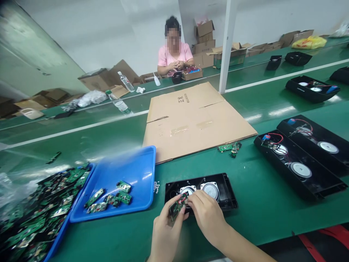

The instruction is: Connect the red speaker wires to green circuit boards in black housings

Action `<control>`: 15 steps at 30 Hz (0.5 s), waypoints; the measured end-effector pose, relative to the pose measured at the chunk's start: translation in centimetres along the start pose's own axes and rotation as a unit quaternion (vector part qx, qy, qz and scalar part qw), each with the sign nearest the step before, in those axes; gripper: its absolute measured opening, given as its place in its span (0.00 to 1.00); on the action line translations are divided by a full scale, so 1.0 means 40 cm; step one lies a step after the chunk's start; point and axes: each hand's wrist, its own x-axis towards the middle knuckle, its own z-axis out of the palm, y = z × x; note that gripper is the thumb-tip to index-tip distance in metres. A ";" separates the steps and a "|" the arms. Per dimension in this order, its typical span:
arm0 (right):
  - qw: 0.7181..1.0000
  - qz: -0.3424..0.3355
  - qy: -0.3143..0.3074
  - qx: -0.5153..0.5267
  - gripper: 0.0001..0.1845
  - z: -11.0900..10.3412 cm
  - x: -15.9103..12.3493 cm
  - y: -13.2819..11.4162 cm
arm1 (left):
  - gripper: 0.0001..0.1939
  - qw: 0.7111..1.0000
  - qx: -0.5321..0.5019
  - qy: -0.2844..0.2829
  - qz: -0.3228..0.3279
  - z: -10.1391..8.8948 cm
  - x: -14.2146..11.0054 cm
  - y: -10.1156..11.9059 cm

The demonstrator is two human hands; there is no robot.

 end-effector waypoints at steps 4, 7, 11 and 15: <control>0.998 0.054 0.028 0.027 0.12 -0.059 0.005 0.026 | 0.16 0.996 0.081 0.021 0.031 -0.016 0.004 0.018; 0.994 0.089 0.054 -0.024 0.12 -0.108 0.002 0.060 | 0.18 0.994 0.101 0.038 0.032 -0.019 0.008 0.029; 0.991 0.056 -0.085 -0.089 0.25 -0.143 0.007 0.082 | 0.18 0.994 0.103 0.042 0.019 -0.016 0.019 0.021; 0.957 -0.007 -0.236 -0.166 0.60 -0.140 0.032 0.074 | 0.19 0.988 0.140 0.055 0.032 -0.016 0.029 -0.015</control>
